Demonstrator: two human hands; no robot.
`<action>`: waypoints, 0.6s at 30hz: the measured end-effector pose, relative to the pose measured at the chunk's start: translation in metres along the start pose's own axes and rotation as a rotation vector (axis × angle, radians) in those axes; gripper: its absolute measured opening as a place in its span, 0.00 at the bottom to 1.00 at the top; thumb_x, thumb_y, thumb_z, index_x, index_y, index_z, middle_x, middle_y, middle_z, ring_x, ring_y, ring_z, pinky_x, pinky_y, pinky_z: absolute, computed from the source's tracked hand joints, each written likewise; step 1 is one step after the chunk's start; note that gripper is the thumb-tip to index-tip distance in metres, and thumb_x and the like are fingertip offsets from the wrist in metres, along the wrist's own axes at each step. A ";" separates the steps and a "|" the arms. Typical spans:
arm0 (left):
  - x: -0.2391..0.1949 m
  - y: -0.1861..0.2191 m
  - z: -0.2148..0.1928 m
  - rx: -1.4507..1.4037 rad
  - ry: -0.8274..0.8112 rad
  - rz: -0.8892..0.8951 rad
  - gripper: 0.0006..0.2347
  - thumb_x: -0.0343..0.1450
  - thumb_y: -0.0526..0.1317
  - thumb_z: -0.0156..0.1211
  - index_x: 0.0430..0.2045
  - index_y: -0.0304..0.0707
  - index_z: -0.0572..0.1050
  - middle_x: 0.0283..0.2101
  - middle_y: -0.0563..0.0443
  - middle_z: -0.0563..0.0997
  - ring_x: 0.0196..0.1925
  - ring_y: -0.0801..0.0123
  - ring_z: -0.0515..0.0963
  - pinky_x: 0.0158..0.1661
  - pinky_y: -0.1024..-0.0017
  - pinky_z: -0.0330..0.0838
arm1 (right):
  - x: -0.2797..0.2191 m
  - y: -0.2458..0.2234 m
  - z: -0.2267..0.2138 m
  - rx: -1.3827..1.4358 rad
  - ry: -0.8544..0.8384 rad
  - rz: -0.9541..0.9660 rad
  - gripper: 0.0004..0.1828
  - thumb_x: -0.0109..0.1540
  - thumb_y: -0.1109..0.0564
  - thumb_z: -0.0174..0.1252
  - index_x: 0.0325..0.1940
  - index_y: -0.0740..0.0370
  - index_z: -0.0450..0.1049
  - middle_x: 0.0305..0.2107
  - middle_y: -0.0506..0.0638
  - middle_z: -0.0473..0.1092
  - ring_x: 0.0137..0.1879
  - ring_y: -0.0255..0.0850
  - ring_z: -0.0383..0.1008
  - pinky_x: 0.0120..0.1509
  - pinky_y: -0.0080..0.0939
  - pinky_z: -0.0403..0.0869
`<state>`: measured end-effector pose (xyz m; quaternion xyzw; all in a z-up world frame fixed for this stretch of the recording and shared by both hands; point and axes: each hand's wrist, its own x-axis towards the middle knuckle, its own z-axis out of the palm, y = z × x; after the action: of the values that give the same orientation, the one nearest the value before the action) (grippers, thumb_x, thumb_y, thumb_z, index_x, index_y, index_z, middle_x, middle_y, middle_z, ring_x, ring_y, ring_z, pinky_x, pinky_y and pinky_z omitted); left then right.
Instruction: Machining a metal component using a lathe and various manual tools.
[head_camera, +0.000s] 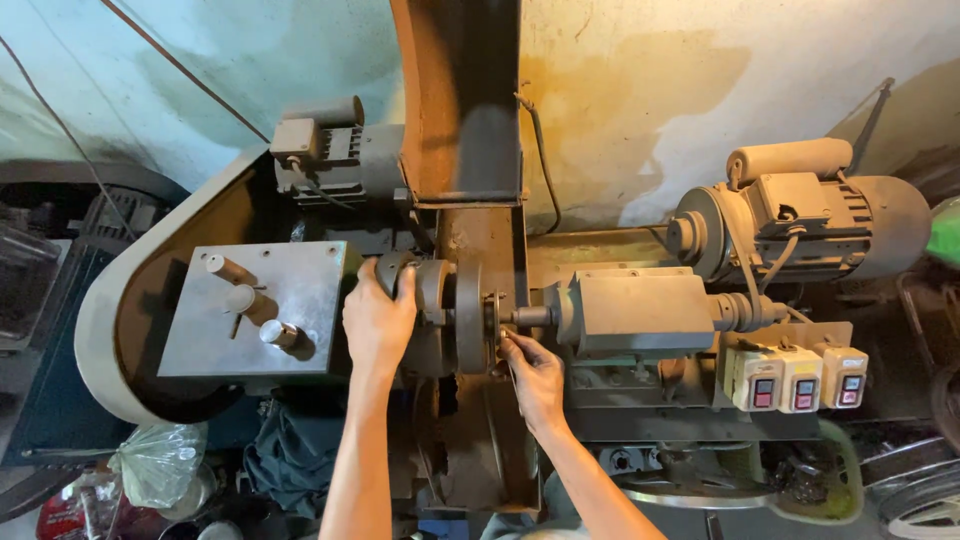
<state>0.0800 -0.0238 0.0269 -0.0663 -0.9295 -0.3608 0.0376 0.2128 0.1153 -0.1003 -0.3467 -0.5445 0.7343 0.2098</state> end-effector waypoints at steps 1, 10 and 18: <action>-0.002 -0.003 0.003 0.040 0.064 0.015 0.22 0.75 0.49 0.59 0.56 0.25 0.72 0.45 0.22 0.80 0.46 0.31 0.81 0.45 0.42 0.75 | 0.002 0.003 0.000 0.048 -0.019 0.015 0.09 0.60 0.60 0.69 0.44 0.63 0.86 0.26 0.54 0.79 0.34 0.35 0.74 0.40 0.38 0.77; -0.023 -0.018 0.012 -0.030 0.290 0.148 0.18 0.76 0.46 0.61 0.51 0.27 0.76 0.39 0.26 0.83 0.40 0.33 0.83 0.39 0.48 0.77 | 0.005 0.020 -0.003 0.060 -0.050 0.029 0.07 0.63 0.56 0.68 0.42 0.60 0.84 0.28 0.50 0.76 0.34 0.33 0.71 0.37 0.33 0.73; -0.029 -0.021 0.015 -0.072 0.341 0.201 0.19 0.76 0.46 0.60 0.52 0.26 0.76 0.42 0.26 0.82 0.40 0.33 0.82 0.40 0.48 0.77 | 0.006 0.031 -0.009 0.222 -0.059 0.017 0.03 0.63 0.63 0.65 0.38 0.67 0.80 0.19 0.54 0.68 0.19 0.36 0.63 0.20 0.33 0.64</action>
<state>0.1055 -0.0321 -0.0013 -0.0979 -0.8849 -0.3943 0.2279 0.2178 0.1156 -0.1332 -0.3044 -0.4628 0.8017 0.2244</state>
